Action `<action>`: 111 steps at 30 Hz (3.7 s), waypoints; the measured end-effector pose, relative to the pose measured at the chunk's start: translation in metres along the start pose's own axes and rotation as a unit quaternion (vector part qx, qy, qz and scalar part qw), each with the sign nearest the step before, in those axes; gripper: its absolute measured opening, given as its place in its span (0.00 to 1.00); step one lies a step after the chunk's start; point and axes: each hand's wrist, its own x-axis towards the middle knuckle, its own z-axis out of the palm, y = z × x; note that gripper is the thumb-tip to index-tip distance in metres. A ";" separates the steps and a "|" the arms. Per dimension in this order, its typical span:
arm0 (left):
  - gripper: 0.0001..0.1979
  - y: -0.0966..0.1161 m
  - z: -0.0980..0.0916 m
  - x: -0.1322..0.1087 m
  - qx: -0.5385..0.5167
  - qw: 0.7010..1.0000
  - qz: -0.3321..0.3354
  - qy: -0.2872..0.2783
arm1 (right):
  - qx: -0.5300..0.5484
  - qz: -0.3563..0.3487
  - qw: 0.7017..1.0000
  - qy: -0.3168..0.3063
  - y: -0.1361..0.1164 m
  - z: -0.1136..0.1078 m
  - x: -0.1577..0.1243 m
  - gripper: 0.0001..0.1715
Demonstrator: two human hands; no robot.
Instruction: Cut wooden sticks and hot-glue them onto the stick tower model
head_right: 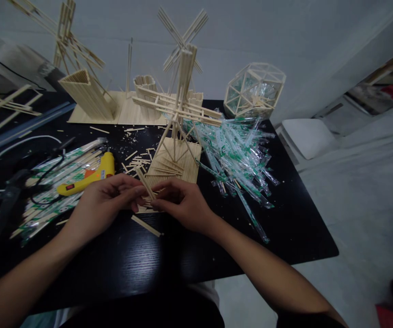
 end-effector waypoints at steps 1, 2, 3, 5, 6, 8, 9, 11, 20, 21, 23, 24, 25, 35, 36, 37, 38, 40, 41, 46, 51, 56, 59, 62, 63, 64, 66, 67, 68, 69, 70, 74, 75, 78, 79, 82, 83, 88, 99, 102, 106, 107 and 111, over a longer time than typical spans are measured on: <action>0.18 0.000 -0.001 0.000 -0.004 1.000 0.000 0.004 | 0.005 0.005 1.000 0.003 0.000 0.000 0.000 0.18; 0.18 0.001 -0.001 0.000 -0.008 1.000 0.002 0.009 | 0.012 0.009 1.000 0.004 0.000 0.000 0.000 0.18; 0.18 0.001 -0.002 0.000 -0.011 1.000 0.005 0.015 | 0.020 0.014 1.000 0.005 -0.001 0.000 0.000 0.18; 0.16 0.001 -0.005 0.001 -0.009 0.999 0.020 0.031 | 0.035 0.024 0.999 0.003 -0.001 -0.001 0.001 0.17; 0.14 0.000 -0.006 0.001 -0.007 0.999 0.029 0.040 | 0.041 0.029 0.999 0.003 -0.002 -0.001 0.001 0.17; 0.11 -0.001 -0.009 0.001 -0.012 0.997 0.045 0.057 | 0.047 0.038 0.998 0.003 -0.002 -0.001 0.001 0.18; 0.09 -0.002 -0.010 0.002 -0.019 0.996 0.051 0.063 | 0.048 0.040 0.998 0.003 -0.002 -0.001 0.001 0.17; 0.08 -0.003 -0.013 0.002 -0.040 0.995 0.058 0.071 | 0.049 0.041 0.998 0.005 -0.002 -0.001 0.001 0.17; 0.11 -0.002 -0.011 0.002 0.052 0.991 0.076 0.098 | 0.034 0.032 0.999 0.002 -0.002 -0.003 0.002 0.15; 0.11 -0.001 -0.011 0.002 0.066 0.989 0.078 0.106 | 0.026 0.029 0.999 0.001 -0.003 -0.003 0.002 0.14; 0.12 -0.001 -0.012 0.002 0.091 0.987 0.079 0.109 | 0.013 0.022 1.000 0.000 -0.004 -0.004 0.002 0.14; 0.13 -0.001 -0.013 0.002 0.105 0.986 0.079 0.107 | 0.009 0.020 1.000 0.001 -0.005 -0.004 0.002 0.14; 0.14 -0.001 -0.014 0.001 0.117 0.985 0.078 0.103 | 0.006 0.018 1.000 0.002 -0.005 -0.005 0.002 0.14; 0.13 -0.005 -0.016 0.002 0.075 0.987 0.069 0.126 | 0.032 0.018 0.997 0.072 -0.004 -0.006 0.005 0.17; 0.12 -0.006 -0.015 0.002 0.072 0.987 0.070 0.128 | 0.033 0.023 0.997 0.071 -0.004 -0.006 0.005 0.17; 0.12 -0.006 -0.015 0.002 0.069 0.986 0.072 0.130 | 0.034 0.027 0.997 0.071 -0.004 -0.005 0.005 0.18; 0.12 -0.006 -0.015 0.002 0.069 0.986 0.073 0.131 | 0.034 0.031 0.996 0.070 -0.004 -0.005 0.005 0.19; 0.12 -0.006 -0.015 0.002 0.072 0.986 0.075 0.131 | 0.034 0.034 0.997 0.067 -0.005 -0.004 0.005 0.19; 0.12 -0.006 -0.014 0.002 0.075 0.986 0.076 0.131 | 0.035 0.034 0.997 0.066 -0.005 -0.004 0.005 0.19; 0.11 -0.003 -0.012 0.000 0.082 0.984 0.083 0.135 | 0.041 0.024 0.997 0.067 -0.006 -0.003 0.005 0.18; 0.11 -0.003 -0.011 -0.001 0.080 0.984 0.092 0.131 | 0.024 0.011 0.998 0.064 -0.010 -0.003 0.004 0.18; 0.11 -0.004 -0.011 -0.003 0.078 0.984 0.100 0.128 | 0.018 0.005 0.998 0.067 -0.010 -0.003 0.004 0.18; 0.12 -0.004 -0.011 -0.002 0.067 0.985 0.095 0.125 | 0.023 -0.001 0.998 0.063 -0.009 -0.004 0.005 0.16; 0.14 -0.005 -0.012 0.001 0.042 0.989 0.081 0.115 | 0.017 -0.012 0.999 0.050 -0.010 -0.004 0.004 0.14; 0.14 -0.006 -0.013 0.002 0.031 0.991 0.075 0.110 | 0.013 -0.014 0.999 0.046 -0.010 -0.004 0.004 0.13; 0.15 -0.006 -0.013 0.003 0.020 0.992 0.070 0.104 | 0.013 -0.015 0.999 0.043 -0.011 -0.004 0.003 0.13; 0.16 -0.008 -0.014 0.004 0.002 0.995 0.054 0.089 | 0.022 -0.013 0.999 0.036 -0.012 -0.004 0.002 0.13; 0.17 -0.009 -0.015 0.005 -0.005 0.996 0.045 0.083 | 0.029 -0.010 0.999 0.032 -0.012 -0.004 0.001 0.13; 0.17 -0.009 -0.015 0.005 -0.011 0.996 0.038 0.078 | 0.036 -0.008 0.999 0.028 -0.013 -0.004 0.001 0.14; 0.18 -0.009 -0.015 0.005 -0.015 0.997 0.034 0.074 | 0.041 -0.007 0.999 0.024 -0.013 -0.004 0.000 0.14; 0.18 -0.010 -0.015 0.005 -0.018 0.997 0.031 0.071 | 0.044 -0.006 0.999 0.022 -0.013 -0.004 0.000 0.14; 0.19 -0.010 -0.015 0.004 -0.018 0.997 0.030 0.063 | 0.049 0.000 0.999 0.014 -0.014 -0.004 -0.001 0.13; 0.18 -0.010 -0.015 0.004 -0.016 0.997 0.030 0.063 | 0.050 0.001 0.999 0.012 -0.014 -0.004 -0.001 0.13; 0.18 -0.009 -0.015 0.004 -0.014 0.997 0.033 0.064 | 0.056 0.002 0.998 0.005 -0.013 -0.004 0.000 0.13; 0.18 -0.008 -0.015 0.004 -0.015 0.997 0.033 0.066 | 0.055 0.003 0.998 0.003 -0.013 -0.005 0.000 0.14; 0.18 -0.008 -0.014 0.004 -0.015 0.997 0.035 0.067 | 0.045 0.003 0.999 -0.004 -0.013 -0.006 0.002 0.15; 0.18 -0.008 -0.013 0.004 -0.014 0.997 0.035 0.067 | 0.040 0.002 0.999 -0.006 -0.013 -0.006 0.002 0.15; 0.18 -0.011 -0.014 0.004 -0.022 0.998 0.030 0.058 | 0.029 -0.013 0.999 -0.015 -0.015 -0.007 0.003 0.13; 0.19 -0.009 -0.011 0.005 -0.070 0.997 -0.010 0.016 | 0.005 -0.018 0.999 -0.036 -0.014 -0.009 -0.001 0.15; 0.19 -0.009 -0.012 0.005 -0.086 0.996 -0.020 -0.002 | -0.001 -0.018 0.999 -0.052 -0.017 -0.008 -0.001 0.15; 0.17 -0.009 -0.011 0.004 -0.106 0.994 -0.030 -0.024 | -0.005 -0.020 0.998 -0.064 -0.017 -0.008 -0.001 0.14; 0.17 -0.009 -0.010 0.004 -0.110 0.993 -0.033 -0.031 | -0.005 -0.021 0.998 -0.064 -0.016 -0.008 0.000 0.13; 0.15 -0.010 -0.011 0.003 -0.114 0.992 -0.032 -0.044 | -0.002 -0.017 0.999 -0.027 -0.012 -0.008 0.004 0.11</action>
